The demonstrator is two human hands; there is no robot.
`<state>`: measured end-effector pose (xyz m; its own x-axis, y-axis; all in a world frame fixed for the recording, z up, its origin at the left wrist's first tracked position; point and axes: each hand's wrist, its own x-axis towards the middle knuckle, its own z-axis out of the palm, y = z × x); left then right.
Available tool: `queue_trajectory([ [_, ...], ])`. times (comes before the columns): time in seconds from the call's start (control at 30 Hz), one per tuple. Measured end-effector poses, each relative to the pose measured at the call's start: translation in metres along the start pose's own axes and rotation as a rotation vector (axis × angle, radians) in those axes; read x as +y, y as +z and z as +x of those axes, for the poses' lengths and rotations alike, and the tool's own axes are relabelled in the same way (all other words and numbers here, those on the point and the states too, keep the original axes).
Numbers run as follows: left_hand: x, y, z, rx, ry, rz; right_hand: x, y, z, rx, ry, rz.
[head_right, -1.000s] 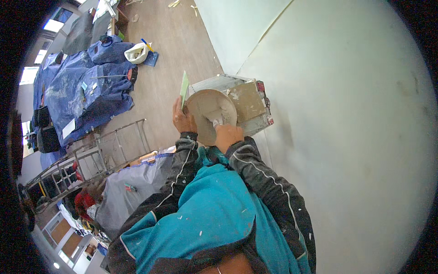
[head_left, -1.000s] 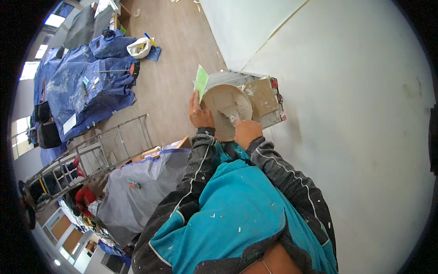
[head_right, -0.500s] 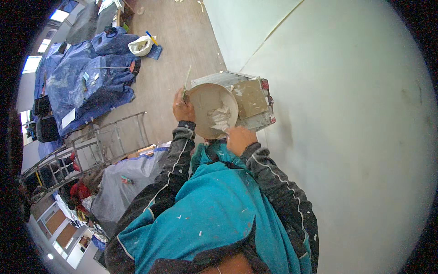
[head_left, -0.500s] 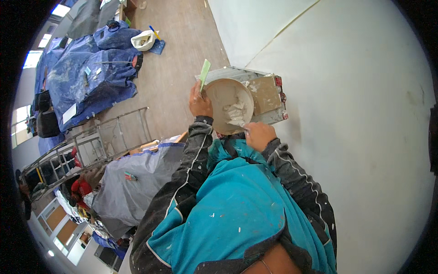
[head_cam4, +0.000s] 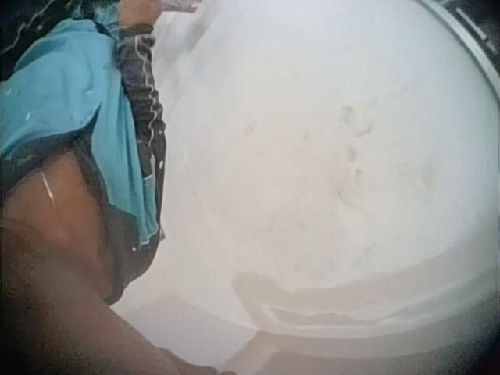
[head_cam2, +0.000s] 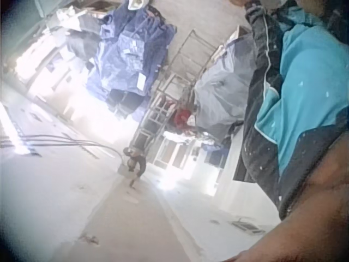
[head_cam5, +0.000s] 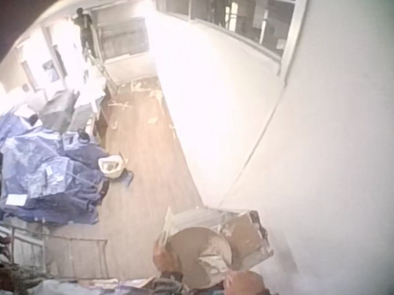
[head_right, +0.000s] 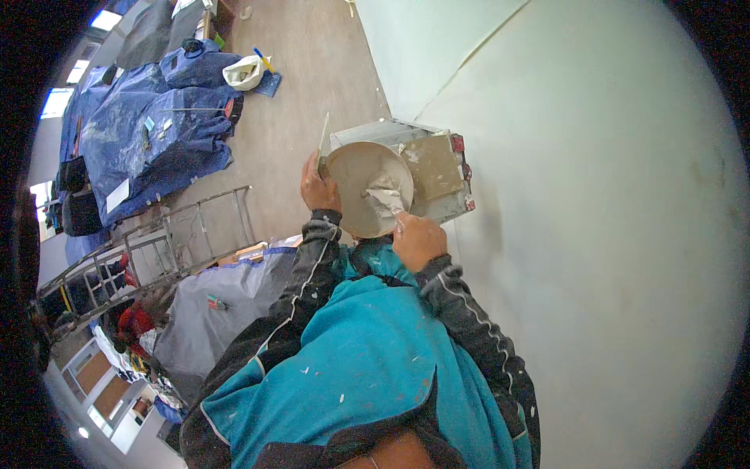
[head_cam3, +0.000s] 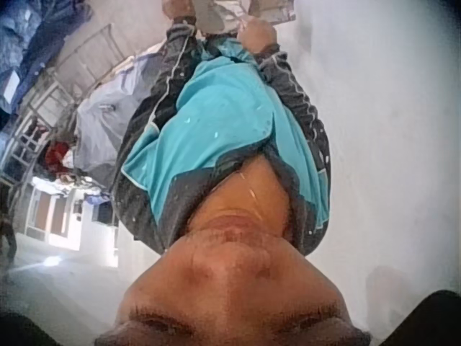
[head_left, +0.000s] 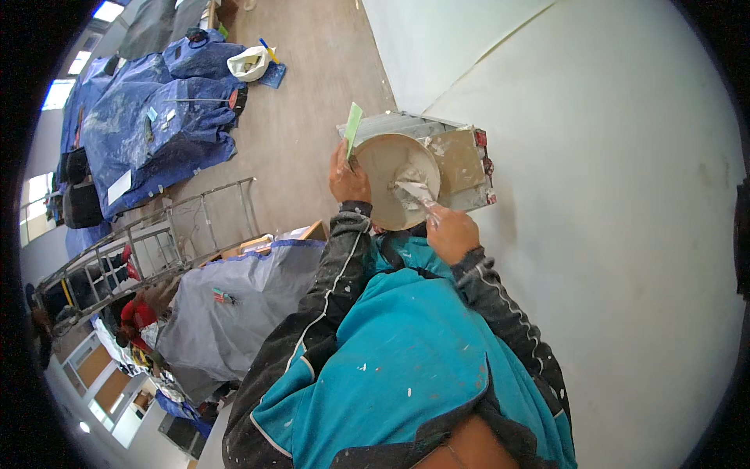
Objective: The person scoops plaster from a container onto a plastic blade using a putty knife, then applies and smooths the plaster onto the wall.
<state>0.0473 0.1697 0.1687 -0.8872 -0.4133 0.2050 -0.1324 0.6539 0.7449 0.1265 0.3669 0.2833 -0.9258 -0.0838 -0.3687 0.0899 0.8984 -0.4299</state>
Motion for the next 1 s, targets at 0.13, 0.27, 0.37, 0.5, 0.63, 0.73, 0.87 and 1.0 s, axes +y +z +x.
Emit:
queue_trajectory([
  [0.13,0.008,-0.004,0.004,0.015,-0.02,0.006,0.009,0.019,0.003,-0.038,-0.038,-0.133],
  [0.27,0.009,0.0,0.002,0.042,-0.03,-0.006,-0.001,0.006,0.014,-0.001,-0.011,-0.126],
  [0.37,0.005,0.001,-0.001,0.052,-0.057,0.012,0.001,0.017,0.006,-0.025,-0.042,-0.161],
  [0.5,0.006,-0.001,0.0,0.064,-0.053,-0.001,-0.027,-0.018,0.014,-0.02,-0.024,-0.107],
  [0.63,0.009,0.003,0.001,0.079,-0.026,-0.022,-0.013,0.01,0.013,-0.076,-0.038,-0.192],
  [0.73,0.004,0.0,-0.001,0.039,-0.083,-0.029,-0.019,-0.017,0.003,-0.057,-0.076,-0.134],
  [0.87,0.004,-0.001,-0.002,0.062,-0.053,-0.03,-0.013,-0.019,-0.012,-0.099,-0.096,-0.127],
  [1.0,0.005,-0.001,-0.002,0.041,-0.073,-0.023,-0.005,-0.002,-0.011,-0.169,-0.115,-0.111],
])
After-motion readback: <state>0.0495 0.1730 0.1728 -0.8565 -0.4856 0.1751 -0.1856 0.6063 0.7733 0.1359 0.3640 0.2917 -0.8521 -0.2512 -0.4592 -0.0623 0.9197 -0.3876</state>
